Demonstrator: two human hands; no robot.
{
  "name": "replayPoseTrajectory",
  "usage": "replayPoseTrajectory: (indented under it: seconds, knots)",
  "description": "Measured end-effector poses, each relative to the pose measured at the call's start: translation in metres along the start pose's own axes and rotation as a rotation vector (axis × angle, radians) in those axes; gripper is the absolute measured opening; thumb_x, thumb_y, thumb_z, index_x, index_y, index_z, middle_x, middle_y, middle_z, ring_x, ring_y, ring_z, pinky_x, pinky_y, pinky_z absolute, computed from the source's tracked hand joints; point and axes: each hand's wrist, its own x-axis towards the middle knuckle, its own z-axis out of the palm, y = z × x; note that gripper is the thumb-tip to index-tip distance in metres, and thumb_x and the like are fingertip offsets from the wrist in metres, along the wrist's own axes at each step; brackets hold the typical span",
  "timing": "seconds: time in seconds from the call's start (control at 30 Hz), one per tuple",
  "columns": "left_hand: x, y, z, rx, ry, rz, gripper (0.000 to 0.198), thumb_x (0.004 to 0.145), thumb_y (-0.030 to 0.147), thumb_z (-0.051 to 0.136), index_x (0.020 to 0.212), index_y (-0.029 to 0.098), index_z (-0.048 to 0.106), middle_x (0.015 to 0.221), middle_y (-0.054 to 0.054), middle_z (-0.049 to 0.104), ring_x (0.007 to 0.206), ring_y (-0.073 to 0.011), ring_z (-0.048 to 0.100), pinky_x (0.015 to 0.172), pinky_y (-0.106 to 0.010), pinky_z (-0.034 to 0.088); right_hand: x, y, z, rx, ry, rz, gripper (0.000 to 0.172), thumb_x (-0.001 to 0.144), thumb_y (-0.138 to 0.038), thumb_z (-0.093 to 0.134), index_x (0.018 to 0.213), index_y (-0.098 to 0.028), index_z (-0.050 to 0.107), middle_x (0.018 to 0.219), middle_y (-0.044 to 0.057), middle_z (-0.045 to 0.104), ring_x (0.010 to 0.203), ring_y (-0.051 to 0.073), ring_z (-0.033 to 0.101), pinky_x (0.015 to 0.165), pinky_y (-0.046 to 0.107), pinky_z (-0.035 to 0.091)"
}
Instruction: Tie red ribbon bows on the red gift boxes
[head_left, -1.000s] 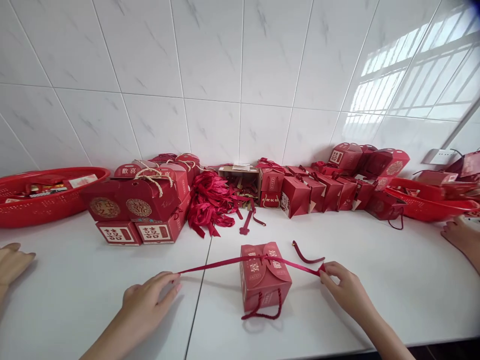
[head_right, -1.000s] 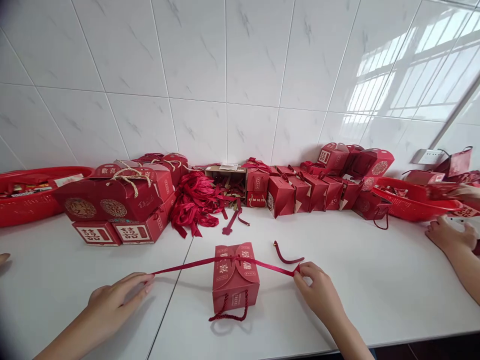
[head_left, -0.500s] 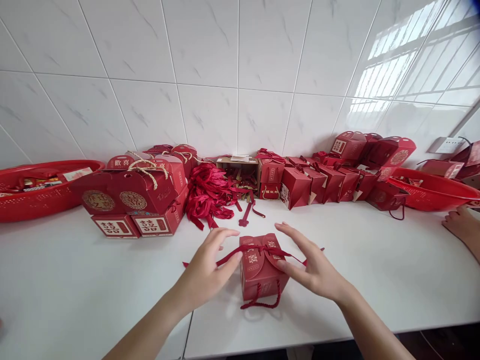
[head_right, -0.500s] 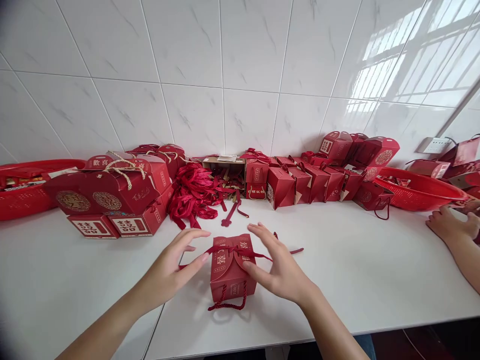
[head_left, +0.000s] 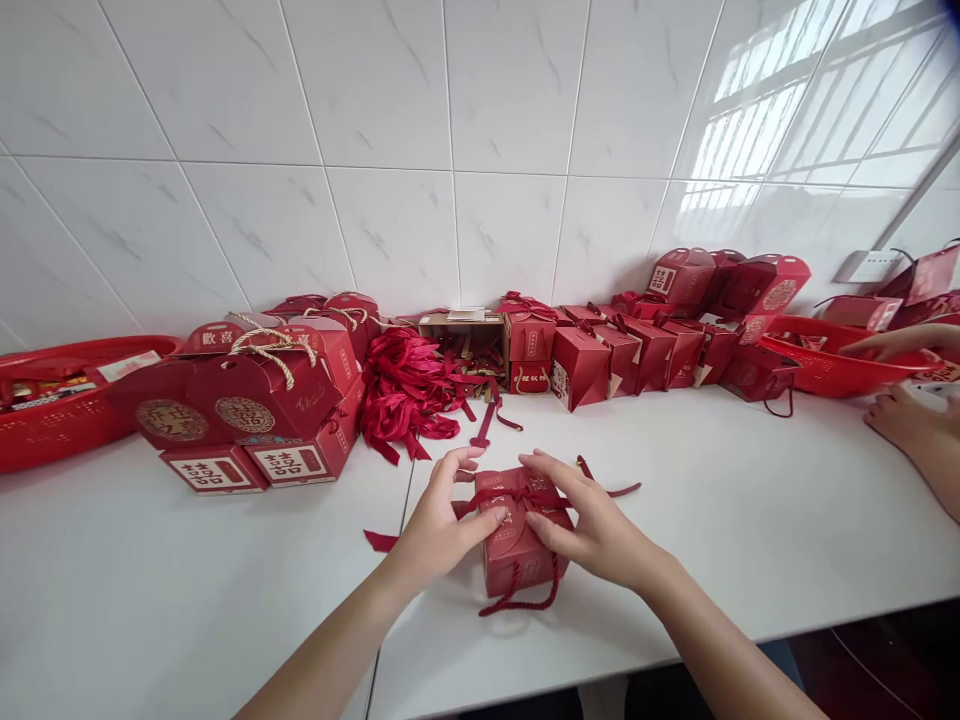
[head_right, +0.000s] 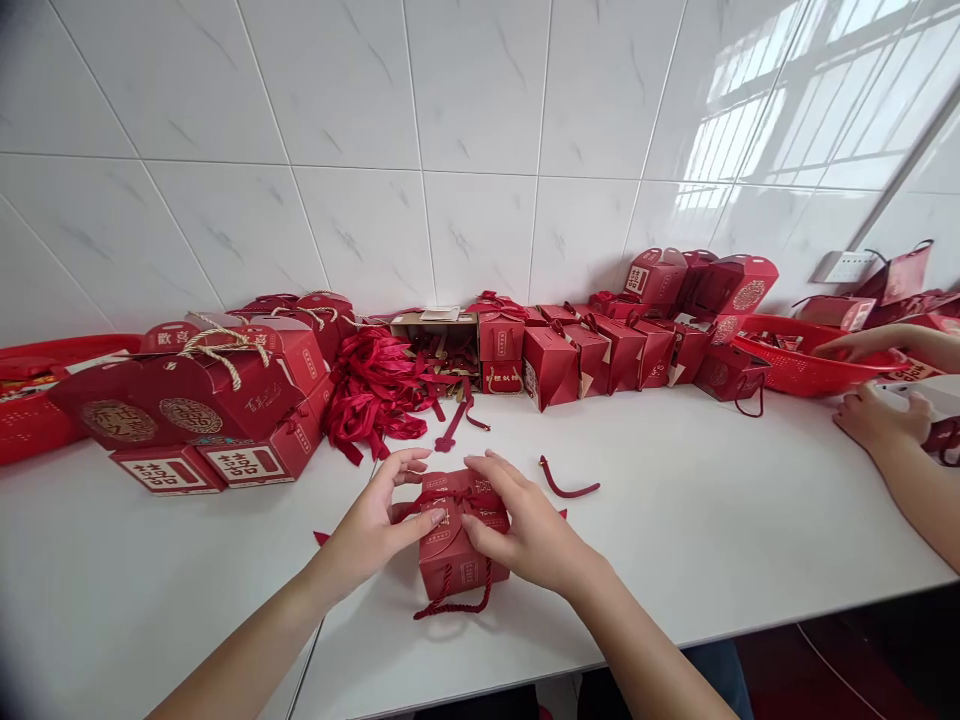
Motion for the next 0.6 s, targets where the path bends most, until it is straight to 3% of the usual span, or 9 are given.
replayPoseTrajectory:
  seconds: [0.07,0.1,0.17,0.23,0.33,0.37,0.43,0.5,0.6]
  knots:
    - [0.001,-0.002,-0.001,-0.014,0.003,-0.068,0.051,0.075,0.036,0.067,0.117,0.023,0.041,0.116,-0.009,0.049,0.112,-0.0232,0.048,0.086,-0.035,0.045,-0.001,0.001,0.004,-0.033,0.086,0.134,0.049,0.091,-0.044,0.045,0.135,-0.023,0.045,0.147,0.011,0.037,0.138,0.028,0.029,0.107,0.045,0.036]
    - [0.001,-0.003,-0.001,-0.017,-0.005,-0.105,0.048,0.075,0.039,0.067,0.112,0.022,0.042,0.11,-0.007,0.051,0.106,-0.0225,0.05,0.084,-0.034,0.046,-0.001,0.002,0.005,-0.041,0.131,0.21,0.051,0.092,-0.049,0.04,0.135,-0.021,0.046,0.147,0.012,0.036,0.137,0.029,0.031,0.106,0.045,0.037]
    - [0.001,-0.003,-0.004,-0.024,-0.066,-0.158,0.039,0.076,0.045,0.065,0.099,0.02,0.045,0.098,-0.004,0.053,0.093,-0.0201,0.054,0.079,-0.032,0.045,-0.001,0.004,0.005,-0.048,0.185,0.335,0.056,0.092,-0.055,0.034,0.133,-0.019,0.047,0.142,0.015,0.042,0.12,0.028,0.051,0.097,0.043,0.044]
    - [0.002,-0.002,-0.006,-0.058,-0.174,-0.177,0.035,0.078,0.049,0.063,0.091,0.019,0.05,0.092,-0.002,0.056,0.086,-0.0186,0.055,0.077,-0.031,0.045,0.0,0.007,0.002,-0.069,0.188,0.403,0.058,0.09,-0.059,0.035,0.13,-0.019,0.048,0.124,0.014,0.056,0.086,0.022,0.065,0.079,0.039,0.051]
    - [0.003,0.0,-0.008,-0.141,-0.29,-0.176,0.033,0.08,0.049,0.06,0.091,0.018,0.057,0.09,-0.002,0.06,0.084,-0.0181,0.056,0.076,-0.029,0.043,0.0,0.008,-0.005,-0.13,0.153,0.431,0.048,0.086,-0.061,0.042,0.104,-0.02,0.06,0.078,0.004,0.064,0.057,0.016,0.055,0.057,0.03,0.044]
    - [0.003,-0.001,-0.008,-0.135,-0.286,-0.177,0.032,0.079,0.049,0.061,0.087,0.018,0.057,0.084,-0.001,0.059,0.079,-0.0168,0.055,0.072,-0.027,0.042,0.0,0.009,-0.007,-0.146,0.14,0.425,0.044,0.086,-0.06,0.043,0.086,-0.021,0.061,0.064,0.001,0.059,0.054,0.016,0.051,0.053,0.028,0.039]
    - [0.003,-0.002,-0.008,-0.045,-0.22,-0.184,0.037,0.075,0.051,0.063,0.069,0.018,0.05,0.066,0.004,0.048,0.063,-0.0123,0.045,0.059,-0.023,0.036,0.0,0.011,-0.011,-0.171,0.143,0.404,0.047,0.084,-0.059,0.047,0.057,-0.021,0.046,0.05,-0.002,0.046,0.05,0.013,0.042,0.048,0.026,0.03]
    - [0.002,-0.003,-0.007,0.112,-0.117,-0.187,0.05,0.07,0.056,0.065,0.059,0.02,0.032,0.057,0.007,0.031,0.054,-0.0092,0.031,0.051,-0.022,0.025,-0.001,0.015,-0.013,-0.186,0.187,0.382,0.051,0.081,-0.057,0.052,0.051,-0.02,0.033,0.048,-0.003,0.038,0.049,0.011,0.034,0.048,0.025,0.026]
    - [0.0,-0.003,-0.005,0.301,-0.018,-0.174,0.059,0.067,0.06,0.065,0.059,0.021,0.021,0.057,0.008,0.021,0.054,-0.009,0.022,0.049,-0.022,0.019,-0.006,0.02,-0.017,-0.177,0.238,0.346,0.049,0.079,-0.054,0.056,0.054,-0.021,0.032,0.051,-0.004,0.037,0.051,0.011,0.032,0.048,0.024,0.026]
